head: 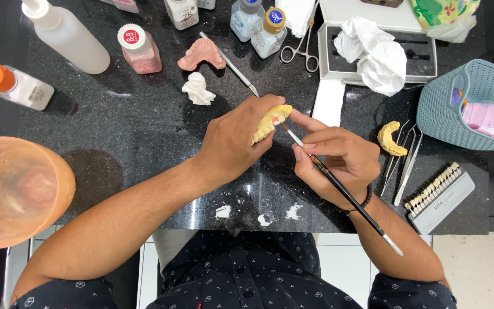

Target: The person holds a yellow dental plaster cast with a partial denture in one hand and uses a fine brush to apply and shape ceramic material on the denture teeth. They periodically wipe the denture with a tissue, reload the brush, and rotate the cast to reach different tooth surfaces.

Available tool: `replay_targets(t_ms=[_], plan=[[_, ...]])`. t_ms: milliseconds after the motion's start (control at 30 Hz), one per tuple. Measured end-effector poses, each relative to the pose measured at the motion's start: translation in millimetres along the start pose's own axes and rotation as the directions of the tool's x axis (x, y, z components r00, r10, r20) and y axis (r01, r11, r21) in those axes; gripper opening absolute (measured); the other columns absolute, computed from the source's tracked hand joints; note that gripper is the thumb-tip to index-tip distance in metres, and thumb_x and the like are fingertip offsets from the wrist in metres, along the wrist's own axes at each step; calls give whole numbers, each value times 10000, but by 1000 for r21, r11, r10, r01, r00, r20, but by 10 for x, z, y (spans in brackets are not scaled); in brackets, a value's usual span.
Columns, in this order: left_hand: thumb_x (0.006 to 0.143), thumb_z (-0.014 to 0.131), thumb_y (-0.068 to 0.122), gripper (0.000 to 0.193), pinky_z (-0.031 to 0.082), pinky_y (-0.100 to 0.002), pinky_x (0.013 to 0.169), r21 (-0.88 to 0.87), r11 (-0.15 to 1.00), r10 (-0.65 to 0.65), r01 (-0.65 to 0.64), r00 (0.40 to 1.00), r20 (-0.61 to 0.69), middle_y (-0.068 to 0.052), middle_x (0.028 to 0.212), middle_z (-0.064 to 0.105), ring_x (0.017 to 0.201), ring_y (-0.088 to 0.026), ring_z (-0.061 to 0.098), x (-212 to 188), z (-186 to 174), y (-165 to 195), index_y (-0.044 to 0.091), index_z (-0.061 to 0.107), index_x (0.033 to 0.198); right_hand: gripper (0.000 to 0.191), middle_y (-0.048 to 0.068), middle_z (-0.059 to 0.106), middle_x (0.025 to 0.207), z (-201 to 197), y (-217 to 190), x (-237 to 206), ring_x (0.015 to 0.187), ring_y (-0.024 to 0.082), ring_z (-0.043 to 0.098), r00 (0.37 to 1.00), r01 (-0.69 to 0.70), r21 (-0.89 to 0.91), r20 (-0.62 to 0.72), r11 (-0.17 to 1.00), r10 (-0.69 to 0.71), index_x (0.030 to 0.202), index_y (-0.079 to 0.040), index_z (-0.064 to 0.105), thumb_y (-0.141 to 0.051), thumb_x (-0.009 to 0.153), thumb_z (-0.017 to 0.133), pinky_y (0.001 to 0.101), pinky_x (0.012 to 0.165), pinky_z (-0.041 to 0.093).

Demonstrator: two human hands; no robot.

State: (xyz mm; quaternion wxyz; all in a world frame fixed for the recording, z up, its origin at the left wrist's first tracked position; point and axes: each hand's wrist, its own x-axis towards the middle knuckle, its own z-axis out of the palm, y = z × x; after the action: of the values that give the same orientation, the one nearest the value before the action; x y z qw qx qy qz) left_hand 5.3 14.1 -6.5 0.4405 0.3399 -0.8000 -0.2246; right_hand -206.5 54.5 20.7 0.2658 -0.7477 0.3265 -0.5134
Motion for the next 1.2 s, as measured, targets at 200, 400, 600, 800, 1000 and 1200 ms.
replay_targets(t_ms=[200,400,600,800,1000,1200], plan=[[914,776,26,607,621,-353,795,-12,1000,13,-13,1000,-2,-96,1181,671,1012,-275,733,-4,-1,-10,93,456,1425,197,199,713,963,10,3,17,1068,316,747,1000,20,-19,2,1000,-20,976,42,622,138,882,766,505,1055,599],[877,774,12,636,620,-355,793,-10,1000,20,-20,1000,0,-99,1172,672,1008,-281,730,-7,5,-10,98,457,1422,181,188,713,965,5,17,-15,1015,257,754,1000,14,3,-14,1000,-14,993,43,619,138,904,745,541,1087,587],[854,772,-28,669,601,-365,766,9,999,35,-35,999,6,-89,1128,654,982,-282,713,9,-21,-15,118,463,1430,167,169,711,963,-19,18,-19,947,206,748,1000,-13,43,-22,999,14,1002,37,625,129,917,736,558,1125,572],[851,775,-49,685,600,-371,776,15,999,46,-46,999,-9,-87,1121,644,986,-284,710,11,-19,-8,116,457,1434,161,166,711,970,5,0,-20,960,225,751,1000,-13,8,-20,1000,13,992,37,639,132,916,745,554,1116,574],[839,780,-40,690,599,-377,777,21,999,47,-46,999,-5,-93,1125,643,990,-294,706,4,-22,-11,115,459,1430,168,163,720,971,11,-4,-8,995,246,757,1000,-7,-15,-10,1000,7,1004,41,644,123,909,755,536,1103,579],[842,787,-31,690,600,-374,767,23,999,44,-44,999,-2,-92,1121,643,981,-293,706,12,-20,-16,114,459,1432,167,171,724,965,10,-11,2,971,244,757,1000,-7,-32,0,999,7,1002,42,645,119,907,759,540,1100,579]])
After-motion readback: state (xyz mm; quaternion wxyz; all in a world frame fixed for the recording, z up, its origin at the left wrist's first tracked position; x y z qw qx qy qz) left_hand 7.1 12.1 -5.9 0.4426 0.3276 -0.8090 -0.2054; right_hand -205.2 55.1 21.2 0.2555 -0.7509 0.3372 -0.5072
